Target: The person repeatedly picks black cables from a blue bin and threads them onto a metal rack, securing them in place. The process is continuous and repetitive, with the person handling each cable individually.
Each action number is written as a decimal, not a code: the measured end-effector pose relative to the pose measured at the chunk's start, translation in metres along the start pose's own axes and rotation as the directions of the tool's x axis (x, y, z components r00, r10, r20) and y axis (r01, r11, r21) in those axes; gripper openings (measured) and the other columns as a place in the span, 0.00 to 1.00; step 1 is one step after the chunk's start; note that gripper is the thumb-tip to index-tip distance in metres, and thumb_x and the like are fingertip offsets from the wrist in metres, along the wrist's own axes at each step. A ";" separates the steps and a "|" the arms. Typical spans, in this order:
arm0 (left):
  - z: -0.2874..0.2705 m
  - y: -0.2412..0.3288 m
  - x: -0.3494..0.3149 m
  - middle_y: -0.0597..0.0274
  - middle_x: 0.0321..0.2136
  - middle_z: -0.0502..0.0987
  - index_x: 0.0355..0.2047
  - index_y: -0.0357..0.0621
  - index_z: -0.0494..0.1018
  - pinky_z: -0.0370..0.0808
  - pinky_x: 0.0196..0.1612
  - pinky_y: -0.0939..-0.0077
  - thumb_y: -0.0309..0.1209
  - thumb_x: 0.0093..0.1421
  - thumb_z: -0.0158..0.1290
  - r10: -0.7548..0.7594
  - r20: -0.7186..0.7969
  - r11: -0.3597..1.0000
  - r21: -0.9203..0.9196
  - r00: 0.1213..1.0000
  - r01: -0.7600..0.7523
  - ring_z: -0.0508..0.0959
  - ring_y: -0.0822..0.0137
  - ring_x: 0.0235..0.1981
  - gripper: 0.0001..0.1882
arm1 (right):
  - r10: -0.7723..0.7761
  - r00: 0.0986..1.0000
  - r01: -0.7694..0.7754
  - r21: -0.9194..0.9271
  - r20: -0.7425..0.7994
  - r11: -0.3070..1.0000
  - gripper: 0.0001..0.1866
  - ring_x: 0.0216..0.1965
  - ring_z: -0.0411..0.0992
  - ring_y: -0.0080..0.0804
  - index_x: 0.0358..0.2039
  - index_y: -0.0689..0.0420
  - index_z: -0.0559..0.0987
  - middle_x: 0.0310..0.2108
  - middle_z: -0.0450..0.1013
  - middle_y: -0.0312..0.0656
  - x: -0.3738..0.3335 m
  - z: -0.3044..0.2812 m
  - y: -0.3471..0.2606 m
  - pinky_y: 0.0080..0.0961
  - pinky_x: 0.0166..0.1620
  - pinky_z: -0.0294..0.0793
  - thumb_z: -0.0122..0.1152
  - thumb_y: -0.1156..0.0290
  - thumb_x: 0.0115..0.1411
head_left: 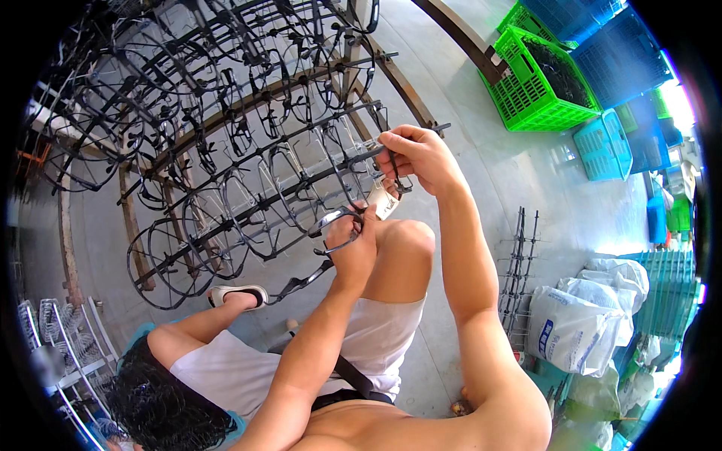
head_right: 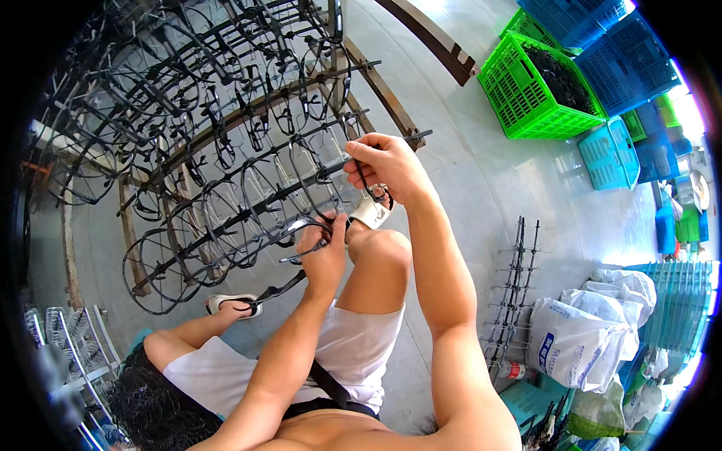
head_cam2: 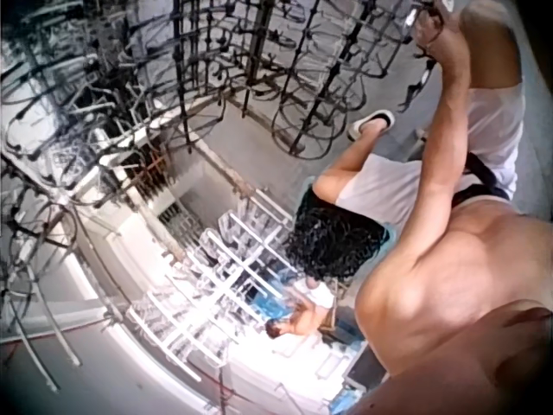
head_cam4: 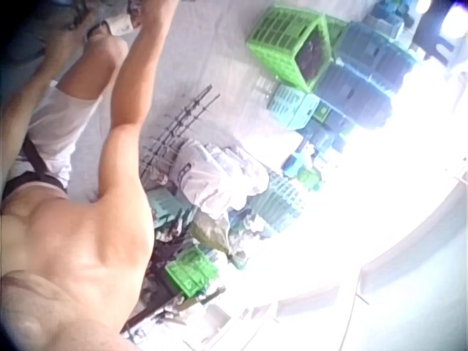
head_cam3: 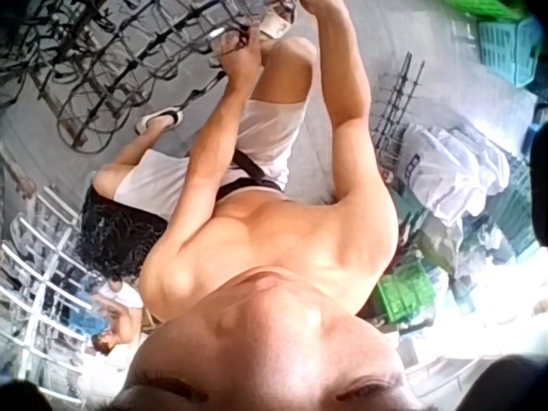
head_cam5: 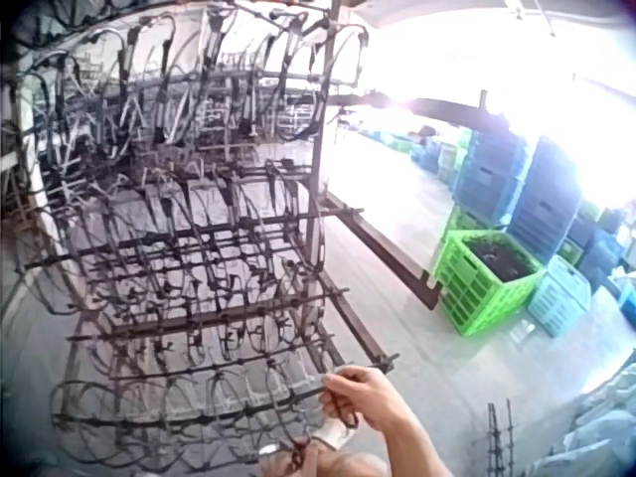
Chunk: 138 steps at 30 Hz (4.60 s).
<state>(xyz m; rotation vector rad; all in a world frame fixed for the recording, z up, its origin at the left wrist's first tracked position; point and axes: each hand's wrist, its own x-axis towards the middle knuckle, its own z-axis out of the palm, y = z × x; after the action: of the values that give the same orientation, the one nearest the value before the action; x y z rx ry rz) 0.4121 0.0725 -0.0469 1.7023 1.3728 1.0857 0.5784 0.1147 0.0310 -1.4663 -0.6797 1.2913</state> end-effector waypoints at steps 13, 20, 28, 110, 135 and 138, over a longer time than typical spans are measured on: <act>-0.156 0.034 -0.096 0.66 0.33 0.64 0.42 0.43 0.64 0.66 0.39 0.80 0.23 0.53 0.48 0.121 0.687 0.359 -0.704 0.717 0.613 0.67 0.75 0.34 0.15 | -0.805 0.591 0.203 -0.975 0.048 0.091 0.08 0.35 0.70 0.40 0.32 0.63 0.76 0.35 0.72 0.45 -0.096 0.015 0.066 0.25 0.40 0.69 0.59 0.71 0.57; -0.199 0.006 -0.043 0.48 0.55 0.62 0.46 0.42 0.68 0.51 0.61 0.51 0.40 0.66 0.39 0.478 0.119 0.789 -0.494 0.870 -0.366 0.58 0.52 0.60 0.17 | 0.351 0.819 -0.459 0.150 0.454 0.876 0.29 0.27 0.68 0.24 0.40 0.55 0.73 0.28 0.71 0.36 -0.203 0.146 0.071 0.22 0.31 0.68 0.28 0.45 0.67; -0.226 -0.008 -0.044 0.53 0.58 0.61 0.51 0.47 0.68 0.55 0.60 0.48 0.29 0.52 0.56 0.666 0.334 0.725 -0.079 0.667 -0.684 0.56 0.50 0.63 0.23 | 0.248 0.847 -0.510 0.583 0.471 0.633 0.15 0.39 0.71 0.33 0.44 0.60 0.70 0.38 0.71 0.43 -0.185 0.177 0.067 0.28 0.42 0.72 0.44 0.62 0.66; -0.087 0.016 0.059 0.58 0.24 0.75 0.26 0.40 0.69 0.72 0.31 0.66 0.21 0.45 0.62 0.403 0.357 0.848 0.202 0.843 -0.491 0.74 0.56 0.26 0.12 | -0.152 0.982 0.189 0.536 -0.114 0.823 0.11 0.23 0.61 0.17 0.39 0.62 0.75 0.24 0.67 0.32 0.023 -0.039 0.044 0.13 0.26 0.60 0.51 0.67 0.63; -0.090 0.010 0.057 0.57 0.29 0.76 0.31 0.43 0.71 0.73 0.33 0.67 0.26 0.44 0.63 0.369 0.410 0.863 0.182 0.834 -0.471 0.76 0.56 0.32 0.14 | -0.283 0.836 0.513 0.490 -0.470 0.704 0.10 0.31 0.70 0.22 0.40 0.63 0.77 0.36 0.74 0.38 -0.011 -0.025 0.084 0.20 0.35 0.70 0.60 0.80 0.56; -0.105 0.015 0.060 0.58 0.34 0.76 0.32 0.43 0.71 0.73 0.35 0.67 0.26 0.45 0.63 0.447 0.383 0.870 0.024 0.808 -0.492 0.75 0.56 0.35 0.14 | -0.351 0.788 0.532 0.274 -0.505 0.801 0.13 0.36 0.69 0.24 0.45 0.63 0.74 0.40 0.72 0.39 -0.018 -0.023 0.076 0.24 0.42 0.70 0.56 0.73 0.60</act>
<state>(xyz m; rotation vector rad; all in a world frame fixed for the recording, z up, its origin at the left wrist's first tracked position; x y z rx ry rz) 0.3286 0.1290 0.0214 2.2813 0.8071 0.8767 0.5801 0.0668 -0.0354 -1.0939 -0.3959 0.6397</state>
